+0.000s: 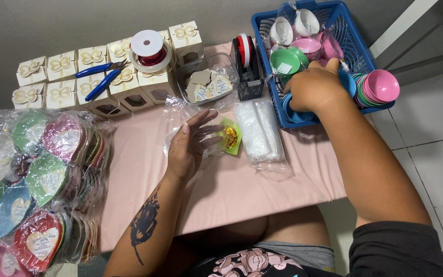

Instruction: The person places a small plastic bowl into a clear plastic bag and seals it with a gold-colored wire tie.

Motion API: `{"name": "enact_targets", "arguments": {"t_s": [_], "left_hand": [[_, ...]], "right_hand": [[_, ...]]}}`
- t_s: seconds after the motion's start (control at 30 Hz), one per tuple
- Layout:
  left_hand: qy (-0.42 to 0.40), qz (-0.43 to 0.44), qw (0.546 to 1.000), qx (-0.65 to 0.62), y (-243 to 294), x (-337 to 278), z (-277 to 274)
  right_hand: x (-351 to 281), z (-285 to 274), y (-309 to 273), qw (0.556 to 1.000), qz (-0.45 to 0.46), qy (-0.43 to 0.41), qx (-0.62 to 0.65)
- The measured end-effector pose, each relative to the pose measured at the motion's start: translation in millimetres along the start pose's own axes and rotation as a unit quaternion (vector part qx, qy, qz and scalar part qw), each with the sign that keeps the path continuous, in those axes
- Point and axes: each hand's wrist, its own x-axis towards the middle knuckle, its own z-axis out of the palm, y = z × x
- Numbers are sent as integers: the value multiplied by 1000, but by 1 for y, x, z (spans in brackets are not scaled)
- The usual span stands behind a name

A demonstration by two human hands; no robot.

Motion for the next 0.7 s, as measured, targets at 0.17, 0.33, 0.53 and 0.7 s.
{"name": "enact_targets", "arguments": {"t_s": [0.17,0.33,0.53,0.7], "left_hand": [[1,-1,1000,-1,0,0,1],[-4,1,1000,1,1,0,1],[-1,2,1000,-1,3,0,3],[-6,-16,998,-57,9,-1,2]], "right_hand": [[-15,18,27,987,-62,150,-16],[-17,43,52,945,-118,304,-14],[-10,53,58,935,-133,328,-19],[-13,41,60,947,-156,279,21]]}}
